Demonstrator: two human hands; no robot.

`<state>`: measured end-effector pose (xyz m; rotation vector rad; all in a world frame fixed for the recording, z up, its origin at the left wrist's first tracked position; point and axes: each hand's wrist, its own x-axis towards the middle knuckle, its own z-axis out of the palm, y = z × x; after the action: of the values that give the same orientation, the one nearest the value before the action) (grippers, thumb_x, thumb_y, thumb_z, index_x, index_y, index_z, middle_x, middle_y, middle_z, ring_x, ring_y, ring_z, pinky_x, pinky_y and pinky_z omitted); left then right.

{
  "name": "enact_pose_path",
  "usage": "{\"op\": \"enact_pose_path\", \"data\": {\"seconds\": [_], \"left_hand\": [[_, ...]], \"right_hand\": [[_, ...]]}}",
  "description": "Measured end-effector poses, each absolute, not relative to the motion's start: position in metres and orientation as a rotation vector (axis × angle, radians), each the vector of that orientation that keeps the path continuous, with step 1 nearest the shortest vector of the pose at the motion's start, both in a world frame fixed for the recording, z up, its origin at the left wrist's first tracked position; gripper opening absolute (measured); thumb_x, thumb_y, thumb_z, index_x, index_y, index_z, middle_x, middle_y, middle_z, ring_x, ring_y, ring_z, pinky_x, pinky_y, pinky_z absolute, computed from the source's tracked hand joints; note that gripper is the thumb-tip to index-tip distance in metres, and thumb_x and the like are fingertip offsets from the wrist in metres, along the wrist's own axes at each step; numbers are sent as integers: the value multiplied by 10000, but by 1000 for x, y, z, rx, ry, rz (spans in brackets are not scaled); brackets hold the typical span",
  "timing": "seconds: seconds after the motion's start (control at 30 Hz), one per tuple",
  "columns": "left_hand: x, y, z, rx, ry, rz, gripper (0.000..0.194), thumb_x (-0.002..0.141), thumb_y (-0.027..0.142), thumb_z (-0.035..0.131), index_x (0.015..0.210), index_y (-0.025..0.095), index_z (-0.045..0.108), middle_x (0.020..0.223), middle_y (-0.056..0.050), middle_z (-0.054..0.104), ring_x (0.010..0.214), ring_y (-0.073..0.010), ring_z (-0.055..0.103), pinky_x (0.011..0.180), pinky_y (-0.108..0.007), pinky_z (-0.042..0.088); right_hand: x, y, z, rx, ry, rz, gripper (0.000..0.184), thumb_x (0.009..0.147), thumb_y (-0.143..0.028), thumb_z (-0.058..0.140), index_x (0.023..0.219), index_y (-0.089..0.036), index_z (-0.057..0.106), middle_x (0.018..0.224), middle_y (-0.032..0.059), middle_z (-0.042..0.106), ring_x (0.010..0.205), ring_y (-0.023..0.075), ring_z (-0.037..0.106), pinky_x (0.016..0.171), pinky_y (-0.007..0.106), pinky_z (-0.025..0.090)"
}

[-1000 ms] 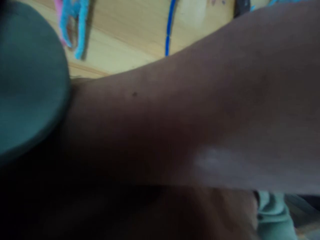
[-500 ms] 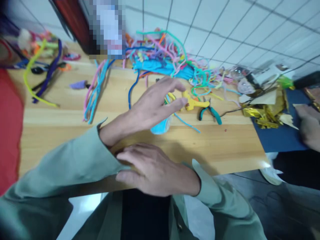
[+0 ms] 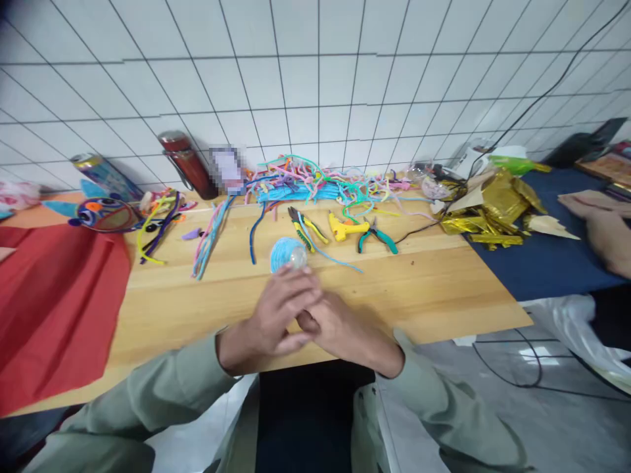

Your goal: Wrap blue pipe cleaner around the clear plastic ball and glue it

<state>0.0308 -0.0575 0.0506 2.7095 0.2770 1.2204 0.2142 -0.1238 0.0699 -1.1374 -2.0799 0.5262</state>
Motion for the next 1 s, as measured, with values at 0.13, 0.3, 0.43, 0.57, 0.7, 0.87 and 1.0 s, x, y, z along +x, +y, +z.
{"op": "enact_pose_path", "data": {"seconds": [0.13,0.3,0.43,0.57,0.7,0.87,1.0], "left_hand": [[9,-11,32,2534,815,1468,711,1002,589,665,1598,283,427,1625,-201,477,1539,-401,485,1264,-673,397],[3,20,-2,2308,1033,1229,739,1027,706,575,1578,231,436,1603,-207,488,1550,-388,473,1263,-666,417],[1,17,-11,2200,1012,1108,739,1004,689,629,1551,219,470,1538,-199,562,1474,-381,557,1239,-626,466],[-3,11,-4,2084,1003,1121,694,1047,614,591,1591,220,417,1554,-201,550,1465,-374,561,1236,-605,479],[-6,9,4,1999,1022,1096,674,1074,644,508,1599,230,420,1594,-190,523,1509,-377,523,1271,-597,449],[-2,6,6,1919,1006,1141,699,1023,694,587,1542,241,467,1562,-178,548,1468,-375,558,1232,-582,492],[2,5,5,1811,1055,1169,615,1041,649,588,1489,239,493,1506,-160,590,1374,-330,617,1166,-525,546]], "right_hand": [[243,-112,91,-1117,-2093,585,319,1063,-196,572,1324,-285,733,1215,51,843,1130,220,811,1017,389,666],[261,-56,84,-1188,-1978,599,316,1047,-205,575,1310,-260,743,1280,72,834,1193,236,801,1035,418,658],[256,-20,59,-1208,-1903,630,361,1021,-180,584,1359,-239,696,1281,94,827,1155,245,807,1006,433,671],[250,-20,35,-1218,-1851,647,409,1070,-258,592,1479,-264,609,1397,114,777,1192,257,792,1015,463,682],[249,-31,22,-1186,-1975,577,494,1091,-265,590,1580,-295,528,1505,126,707,1377,285,707,1152,520,627],[247,-35,14,-1110,-2074,493,599,1083,-211,588,1653,-330,452,1563,124,655,1470,295,640,1199,551,602],[244,-35,14,-1067,-2104,443,620,1082,-185,588,1664,-336,436,1558,129,654,1463,290,645,1196,546,603]]}}
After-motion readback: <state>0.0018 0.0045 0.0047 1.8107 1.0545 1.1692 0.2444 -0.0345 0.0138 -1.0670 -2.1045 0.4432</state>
